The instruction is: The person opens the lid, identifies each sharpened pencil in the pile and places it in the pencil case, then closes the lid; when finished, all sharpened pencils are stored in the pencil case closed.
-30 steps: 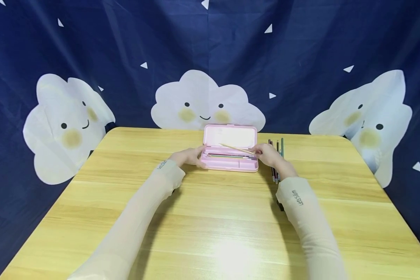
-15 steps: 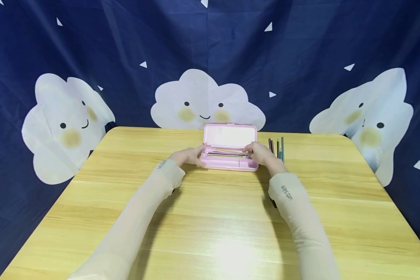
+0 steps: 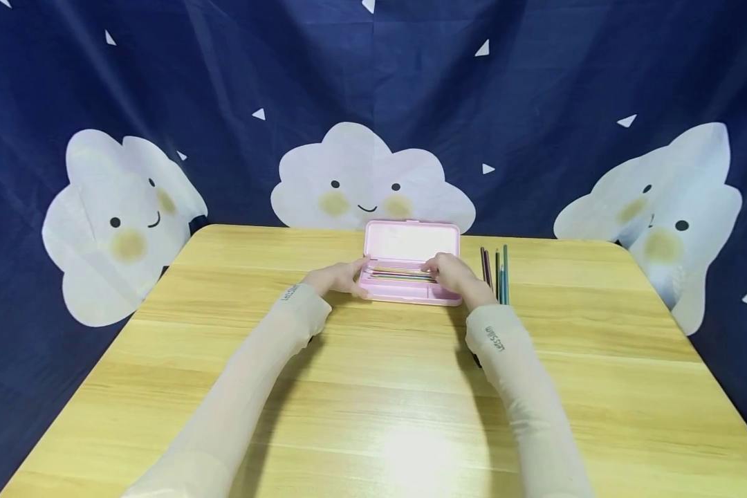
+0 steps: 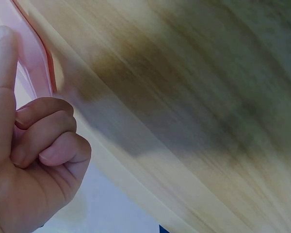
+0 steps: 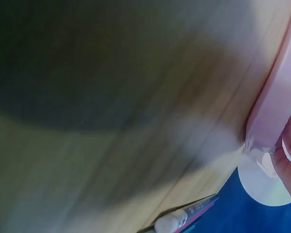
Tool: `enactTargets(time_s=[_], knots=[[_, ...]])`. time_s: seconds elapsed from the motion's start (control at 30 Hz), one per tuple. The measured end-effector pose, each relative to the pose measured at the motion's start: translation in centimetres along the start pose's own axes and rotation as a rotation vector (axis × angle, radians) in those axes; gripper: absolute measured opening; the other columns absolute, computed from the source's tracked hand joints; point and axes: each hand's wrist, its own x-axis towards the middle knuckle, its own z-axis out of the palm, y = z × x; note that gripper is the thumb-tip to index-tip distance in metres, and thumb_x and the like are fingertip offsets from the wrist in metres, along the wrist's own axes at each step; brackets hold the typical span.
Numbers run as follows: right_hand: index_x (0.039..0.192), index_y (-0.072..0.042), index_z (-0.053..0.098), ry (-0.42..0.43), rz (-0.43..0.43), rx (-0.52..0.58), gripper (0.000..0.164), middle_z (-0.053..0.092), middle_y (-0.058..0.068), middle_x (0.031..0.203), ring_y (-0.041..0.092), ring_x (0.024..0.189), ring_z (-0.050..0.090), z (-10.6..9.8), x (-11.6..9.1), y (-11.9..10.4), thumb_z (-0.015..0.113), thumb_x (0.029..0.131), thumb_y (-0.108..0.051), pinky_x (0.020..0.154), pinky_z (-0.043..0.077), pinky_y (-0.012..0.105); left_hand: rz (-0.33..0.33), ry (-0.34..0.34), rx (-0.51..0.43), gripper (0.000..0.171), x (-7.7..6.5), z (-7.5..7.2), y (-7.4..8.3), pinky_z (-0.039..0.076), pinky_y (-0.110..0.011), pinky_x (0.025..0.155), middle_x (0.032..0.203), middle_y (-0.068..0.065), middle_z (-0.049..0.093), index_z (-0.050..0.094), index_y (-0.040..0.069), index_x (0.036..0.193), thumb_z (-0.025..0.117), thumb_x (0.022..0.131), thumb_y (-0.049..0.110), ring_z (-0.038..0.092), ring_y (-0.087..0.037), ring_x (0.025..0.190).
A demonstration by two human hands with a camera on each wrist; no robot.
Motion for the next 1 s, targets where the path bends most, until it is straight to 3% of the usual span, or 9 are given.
enactTargets(time_s=[0.07,0.27,0.5,0.77,1.0], knots=[[0.103,0.003,0.068,-0.005,0.004,-0.002,0.023,0.059,0.011,0.078,0.024,0.076,0.053,0.1,0.1,-0.1,0.056,0.083,0.006,0.075,0.047,0.040,0.001,0.000,0.006,0.100,0.1,0.0,0.0,0.021,-0.036,0.111,0.125,-0.012,0.056,0.003,0.023,0.148,0.070,0.077,0.043,0.028,-0.025,0.134],[0.102,0.002,0.068,-0.006,0.006,-0.016,0.023,0.060,0.011,0.080,0.025,0.079,0.055,0.0,0.1,-0.2,0.058,0.082,0.006,0.077,0.048,0.041,0.004,-0.001,-0.023,0.101,0.2,0.1,0.1,0.021,-0.037,0.111,0.145,-0.015,0.031,0.003,0.025,0.148,0.071,0.075,0.043,0.027,-0.026,0.134],[0.101,0.001,0.069,-0.011,0.029,-0.039,0.024,0.060,0.011,0.082,0.025,0.081,0.055,-0.1,0.0,-0.4,0.059,0.081,0.006,0.078,0.047,0.040,-0.009,-0.011,-0.026,0.101,0.1,0.1,0.4,0.020,-0.037,0.112,0.143,-0.013,0.037,0.003,0.025,0.148,0.071,0.075,0.043,0.026,-0.025,0.135],[0.100,0.002,0.069,0.015,0.040,-0.029,0.020,0.061,0.013,0.084,0.027,0.084,0.058,-0.4,0.0,-0.2,0.060,0.082,0.004,0.080,0.048,0.041,-0.003,-0.013,-0.026,0.099,-0.1,0.1,0.4,0.018,-0.038,0.112,0.149,-0.014,0.023,0.003,0.024,0.148,0.070,0.077,0.043,0.022,-0.026,0.136],[0.099,0.004,0.067,0.022,0.045,-0.024,0.018,0.062,0.014,0.084,0.027,0.081,0.057,-1.7,-1.0,0.5,0.058,0.084,0.001,0.078,0.047,0.043,-0.004,-0.010,-0.009,0.100,-0.4,0.0,0.2,0.019,-0.038,0.112,0.133,-0.012,0.050,0.001,0.025,0.148,0.069,0.077,0.045,0.024,-0.026,0.136]])
